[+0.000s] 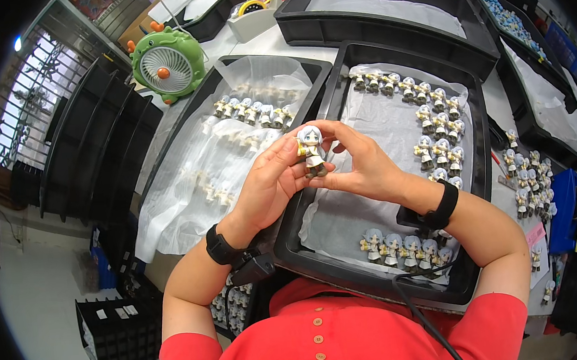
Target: The person picks up small figurines from a tray, inspects them, and uses a tool to adjust or clean parts of the figures. The person handles the figurines one at a time, placing them back into the tray after manipulation.
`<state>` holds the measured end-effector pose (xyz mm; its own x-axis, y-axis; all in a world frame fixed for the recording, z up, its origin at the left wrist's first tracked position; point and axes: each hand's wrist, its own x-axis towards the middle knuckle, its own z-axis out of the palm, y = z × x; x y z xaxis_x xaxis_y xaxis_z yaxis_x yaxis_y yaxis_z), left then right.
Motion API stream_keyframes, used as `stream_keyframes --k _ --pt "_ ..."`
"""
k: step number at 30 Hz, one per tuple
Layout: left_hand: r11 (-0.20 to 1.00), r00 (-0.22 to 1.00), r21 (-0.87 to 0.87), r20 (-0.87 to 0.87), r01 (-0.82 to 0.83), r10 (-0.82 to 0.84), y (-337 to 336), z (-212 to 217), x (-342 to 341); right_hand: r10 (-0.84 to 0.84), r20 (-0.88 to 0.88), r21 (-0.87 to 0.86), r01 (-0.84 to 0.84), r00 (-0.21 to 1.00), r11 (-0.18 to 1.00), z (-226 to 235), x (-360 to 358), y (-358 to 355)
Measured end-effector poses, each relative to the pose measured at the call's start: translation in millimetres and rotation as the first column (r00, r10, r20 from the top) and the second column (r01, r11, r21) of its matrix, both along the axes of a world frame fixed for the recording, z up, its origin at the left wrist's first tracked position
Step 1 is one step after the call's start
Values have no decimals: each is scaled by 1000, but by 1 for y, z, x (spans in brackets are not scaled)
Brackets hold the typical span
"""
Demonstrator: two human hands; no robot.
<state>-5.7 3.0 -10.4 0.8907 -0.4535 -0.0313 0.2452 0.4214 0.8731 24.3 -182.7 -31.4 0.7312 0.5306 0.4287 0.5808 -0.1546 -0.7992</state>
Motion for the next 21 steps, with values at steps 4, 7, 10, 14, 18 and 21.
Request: stream_keyframes --k 4,7,10,14,18,21 --pt "1000 1000 16 -7 -17 17 0 0 -1 -7 -2 15 7 1000 1000 2 -1 0" --pt "998 998 31 -13 -56 56 0 -1 -1 -26 41 38 25 999 999 6 -2 0" --pt "994 995 41 -24 -97 98 0 -3 -2 -51 90 29 49 995 998 11 -2 -2" --pt "991 995 97 -11 -96 97 1 -5 -3 -54 180 19 51 982 999 12 -3 -1" --pt "969 987 196 85 -152 137 -3 -6 -4 -114 362 -17 129 925 992 9 -6 4" --pt "969 987 211 113 -133 111 -5 -5 -6 -131 429 -58 171 894 984 11 -10 5"
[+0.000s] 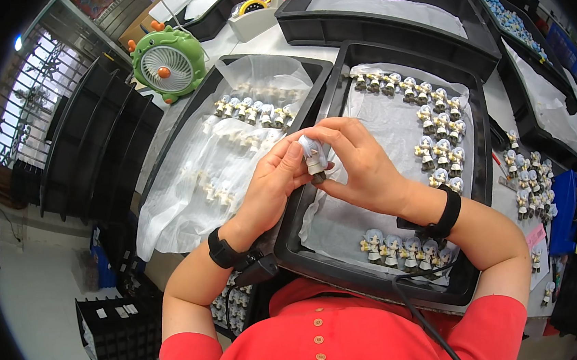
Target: The person picks up small figurines from a tray, inspects them, and uses a tool to adjust or clean parts of the figures. The person handles the figurines one at a time, placing them back into the tray after manipulation.
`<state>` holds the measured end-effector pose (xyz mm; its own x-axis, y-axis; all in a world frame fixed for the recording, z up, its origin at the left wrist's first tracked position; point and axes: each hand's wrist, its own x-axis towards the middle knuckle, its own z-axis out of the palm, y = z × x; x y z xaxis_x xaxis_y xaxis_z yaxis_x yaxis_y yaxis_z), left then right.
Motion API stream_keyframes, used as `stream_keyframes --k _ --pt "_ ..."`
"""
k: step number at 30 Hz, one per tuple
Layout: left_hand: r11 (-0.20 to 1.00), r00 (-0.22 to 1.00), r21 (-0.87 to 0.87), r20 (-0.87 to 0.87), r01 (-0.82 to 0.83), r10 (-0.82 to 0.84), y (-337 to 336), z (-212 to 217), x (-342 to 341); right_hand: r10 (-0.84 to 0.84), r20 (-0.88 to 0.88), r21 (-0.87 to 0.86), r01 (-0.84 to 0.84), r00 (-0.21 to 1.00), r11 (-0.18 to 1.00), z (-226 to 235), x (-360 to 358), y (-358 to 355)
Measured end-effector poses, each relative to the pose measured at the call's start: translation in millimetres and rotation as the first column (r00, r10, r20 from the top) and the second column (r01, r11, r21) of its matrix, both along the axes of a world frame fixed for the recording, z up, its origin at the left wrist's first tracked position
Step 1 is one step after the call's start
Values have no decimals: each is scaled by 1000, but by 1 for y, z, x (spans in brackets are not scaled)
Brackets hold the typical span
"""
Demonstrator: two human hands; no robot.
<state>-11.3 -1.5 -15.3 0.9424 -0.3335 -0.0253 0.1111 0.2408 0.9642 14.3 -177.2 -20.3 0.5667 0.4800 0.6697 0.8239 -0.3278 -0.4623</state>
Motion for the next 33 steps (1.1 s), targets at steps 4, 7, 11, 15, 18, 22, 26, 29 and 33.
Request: stream_keyframes --k 4,7,11,15,18,22,26,29,33 --pt "994 996 -91 -59 62 -67 1 1 1 15 -23 2 -15 1000 1000 2 -1 -1" --pt "988 991 -130 -90 83 -96 1 4 0 25 -57 -5 -25 998 1000 1 -1 -1" --pt "972 980 -181 -103 149 -169 0 3 1 72 -149 42 -67 986 997 5 -6 0" --pt "931 947 -313 -196 186 -255 -1 3 1 112 -185 89 -96 976 991 7 -9 2" --pt "928 930 -338 -264 158 -255 -3 8 1 155 -313 129 -120 937 984 5 -10 0" --pt "929 936 -333 -247 163 -252 -2 9 0 176 -308 138 -139 935 981 4 -9 -1" --pt "950 955 -255 -184 182 -232 3 9 0 197 -152 147 -175 968 974 3 -7 1" --pt "955 966 -229 -132 187 -220 3 11 -1 131 4 98 -131 991 986 1 -5 0" --pt "969 977 -139 -18 207 -211 4 11 -2 61 18 119 -62 998 991 -2 -3 1"
